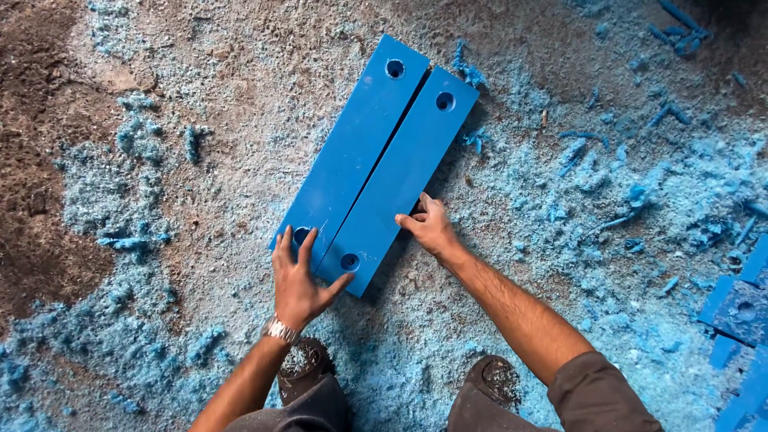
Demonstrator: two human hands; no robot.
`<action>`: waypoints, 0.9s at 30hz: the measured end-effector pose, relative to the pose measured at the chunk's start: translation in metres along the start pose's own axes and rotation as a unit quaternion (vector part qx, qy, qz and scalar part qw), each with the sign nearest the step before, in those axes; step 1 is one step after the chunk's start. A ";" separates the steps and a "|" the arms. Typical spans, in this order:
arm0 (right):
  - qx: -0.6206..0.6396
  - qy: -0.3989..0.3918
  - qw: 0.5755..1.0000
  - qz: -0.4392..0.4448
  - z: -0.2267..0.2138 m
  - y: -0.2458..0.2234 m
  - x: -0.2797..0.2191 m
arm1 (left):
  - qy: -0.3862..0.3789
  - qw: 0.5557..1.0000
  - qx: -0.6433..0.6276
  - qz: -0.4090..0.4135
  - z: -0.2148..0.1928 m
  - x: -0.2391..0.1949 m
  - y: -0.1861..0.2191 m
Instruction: Picking up blue plastic blocks from a shavings-covered floor and stacking them neatly.
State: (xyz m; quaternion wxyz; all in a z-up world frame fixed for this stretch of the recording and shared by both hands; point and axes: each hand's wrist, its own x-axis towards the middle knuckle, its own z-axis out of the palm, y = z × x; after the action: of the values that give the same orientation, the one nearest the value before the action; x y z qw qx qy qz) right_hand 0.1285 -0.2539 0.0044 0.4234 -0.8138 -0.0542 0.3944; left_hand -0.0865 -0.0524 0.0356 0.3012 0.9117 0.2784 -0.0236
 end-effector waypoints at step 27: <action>-0.087 0.147 0.970 -0.175 -0.113 0.072 -0.120 | -0.109 0.956 0.075 0.260 -0.002 0.053 0.092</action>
State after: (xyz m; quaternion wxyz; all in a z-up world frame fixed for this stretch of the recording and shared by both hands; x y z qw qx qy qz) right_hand 0.1065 -0.4232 0.0601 0.4167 -0.8745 -0.1668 0.1839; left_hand 0.0057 -0.0859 0.0755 0.2565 0.9644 -0.0058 -0.0646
